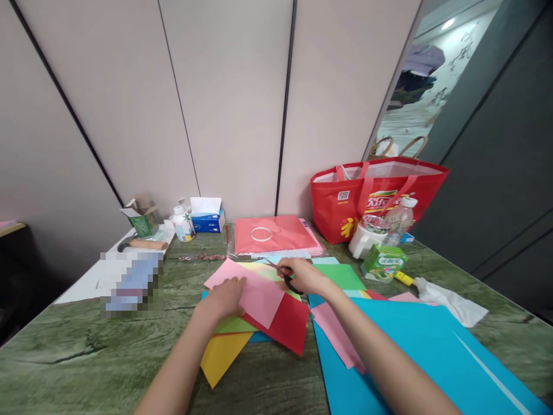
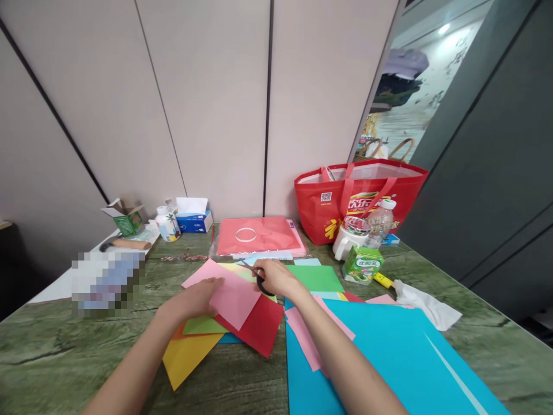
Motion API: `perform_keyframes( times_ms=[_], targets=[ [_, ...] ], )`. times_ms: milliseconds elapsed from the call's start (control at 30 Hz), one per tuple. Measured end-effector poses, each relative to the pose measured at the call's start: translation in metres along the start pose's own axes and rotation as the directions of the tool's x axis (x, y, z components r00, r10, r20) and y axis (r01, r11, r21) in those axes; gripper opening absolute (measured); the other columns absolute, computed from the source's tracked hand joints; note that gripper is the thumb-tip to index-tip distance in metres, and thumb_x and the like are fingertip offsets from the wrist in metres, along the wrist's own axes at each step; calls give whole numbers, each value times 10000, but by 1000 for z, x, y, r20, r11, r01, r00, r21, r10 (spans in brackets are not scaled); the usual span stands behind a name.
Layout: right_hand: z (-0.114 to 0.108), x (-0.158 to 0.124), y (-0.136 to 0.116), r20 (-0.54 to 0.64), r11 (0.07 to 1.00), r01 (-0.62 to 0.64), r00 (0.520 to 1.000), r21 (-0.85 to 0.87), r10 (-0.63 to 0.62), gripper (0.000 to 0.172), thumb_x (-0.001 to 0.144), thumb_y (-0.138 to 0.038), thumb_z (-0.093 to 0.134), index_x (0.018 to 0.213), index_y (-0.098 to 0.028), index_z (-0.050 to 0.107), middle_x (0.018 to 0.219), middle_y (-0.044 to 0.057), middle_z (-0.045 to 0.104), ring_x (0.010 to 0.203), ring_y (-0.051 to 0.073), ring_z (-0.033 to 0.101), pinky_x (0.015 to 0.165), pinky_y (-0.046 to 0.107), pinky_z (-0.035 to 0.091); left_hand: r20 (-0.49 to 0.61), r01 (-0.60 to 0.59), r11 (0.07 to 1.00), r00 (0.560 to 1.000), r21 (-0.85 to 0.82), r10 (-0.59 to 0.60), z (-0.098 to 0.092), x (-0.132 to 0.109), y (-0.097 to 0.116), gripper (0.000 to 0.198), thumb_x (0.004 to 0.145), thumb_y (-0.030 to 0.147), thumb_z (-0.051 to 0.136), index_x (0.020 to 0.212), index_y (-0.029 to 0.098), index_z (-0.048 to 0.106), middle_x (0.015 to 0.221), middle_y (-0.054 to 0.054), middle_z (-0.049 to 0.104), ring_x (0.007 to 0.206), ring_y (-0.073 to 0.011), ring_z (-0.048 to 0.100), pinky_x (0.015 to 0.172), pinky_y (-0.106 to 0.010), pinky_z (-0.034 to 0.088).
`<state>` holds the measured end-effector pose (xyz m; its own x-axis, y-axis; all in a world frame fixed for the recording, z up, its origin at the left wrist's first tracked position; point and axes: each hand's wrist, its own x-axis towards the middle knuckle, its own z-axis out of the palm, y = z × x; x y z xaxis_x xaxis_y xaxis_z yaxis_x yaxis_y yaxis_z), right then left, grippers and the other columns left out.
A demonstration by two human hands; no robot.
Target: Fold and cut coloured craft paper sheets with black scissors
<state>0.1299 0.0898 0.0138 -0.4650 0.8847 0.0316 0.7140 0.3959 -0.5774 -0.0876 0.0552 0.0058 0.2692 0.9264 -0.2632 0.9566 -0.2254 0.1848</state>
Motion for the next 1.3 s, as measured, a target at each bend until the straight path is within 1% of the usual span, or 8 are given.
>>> perform_keyframes(
  times_ms=[400, 700, 833, 900, 967, 1100, 1200, 1300],
  targets=[
    [31, 11, 9, -90, 987, -133, 986, 91, 141, 255, 601, -61, 622, 828, -176, 607, 716, 12, 570, 660, 145, 492, 555, 216, 279, 111, 19, 1000, 994, 18, -21, 1, 4, 7, 612, 668, 180, 598, 1258, 114, 447, 1309, -215, 473, 1240, -307, 411, 936, -396, 368],
    [27, 15, 10, -156, 920, -61, 979, 387, 131, 197, 647, -258, 645, 809, -183, 561, 549, -62, 470, 508, 105, 468, 488, 212, 357, -27, 4, 999, 1000, 41, -3, -8, -3, 17, 368, 750, 255, 543, 1099, 140, 567, 1143, -166, 590, 1077, -275, 549, 850, -344, 414],
    [19, 14, 4, -164, 638, -5, 965, 770, 206, 333, 594, -370, 705, 805, -192, 518, 495, -94, 442, 436, 82, 455, 471, 229, 430, -264, 173, 983, 953, 62, -151, -23, -15, 21, 308, 836, 305, 417, 984, 110, 602, 1034, -228, 609, 982, -347, 583, 735, -412, 431],
    [15, 13, 1, -171, 412, 53, 952, 909, 254, 401, 503, -337, 774, 769, -190, 513, 509, -89, 483, 445, 78, 475, 466, 221, 443, -378, 269, 960, 883, -77, -278, -24, -23, 20, 372, 850, 400, 380, 747, 151, 636, 807, -188, 662, 817, -336, 634, 665, -391, 436],
    [11, 10, -2, -173, 272, 95, 945, 958, 278, 436, 462, -303, 804, 766, -188, 513, 537, -81, 513, 470, 77, 499, 471, 208, 448, -321, 223, 911, 884, -348, -339, -17, -29, 17, 471, 829, 495, 389, 543, 177, 584, 651, -159, 656, 683, -308, 646, 606, -362, 441],
    [2, 1, 0, -156, 187, 107, 950, 976, 272, 440, 485, -299, 804, 790, -188, 507, 573, -73, 517, 485, 70, 495, 465, 187, 424, -86, 38, 315, 924, -948, -372, 7, -36, 22, 354, 755, 507, 541, 668, 171, 613, 718, -127, 697, 624, -263, 659, 566, -342, 489],
    [-7, -13, 9, -144, 288, 89, 974, 953, 176, 395, 541, -309, 783, 796, -196, 504, 554, -79, 470, 459, 64, 436, 421, 171, 330, -56, -114, -221, 967, -969, -250, 16, -36, 31, 376, 788, 501, 519, 904, 155, 610, 828, -127, 709, 766, -250, 672, 683, -364, 523],
    [-12, -29, 20, -160, 510, 109, 985, 853, 58, 335, 591, -315, 755, 785, -190, 512, 552, -80, 419, 454, 55, 362, 422, 179, 251, -12, -116, -472, 976, -874, -218, 16, -36, 32, 248, 804, 372, 566, 936, 165, 595, 822, -70, 708, 721, -195, 669, 641, -330, 549]
  ],
)
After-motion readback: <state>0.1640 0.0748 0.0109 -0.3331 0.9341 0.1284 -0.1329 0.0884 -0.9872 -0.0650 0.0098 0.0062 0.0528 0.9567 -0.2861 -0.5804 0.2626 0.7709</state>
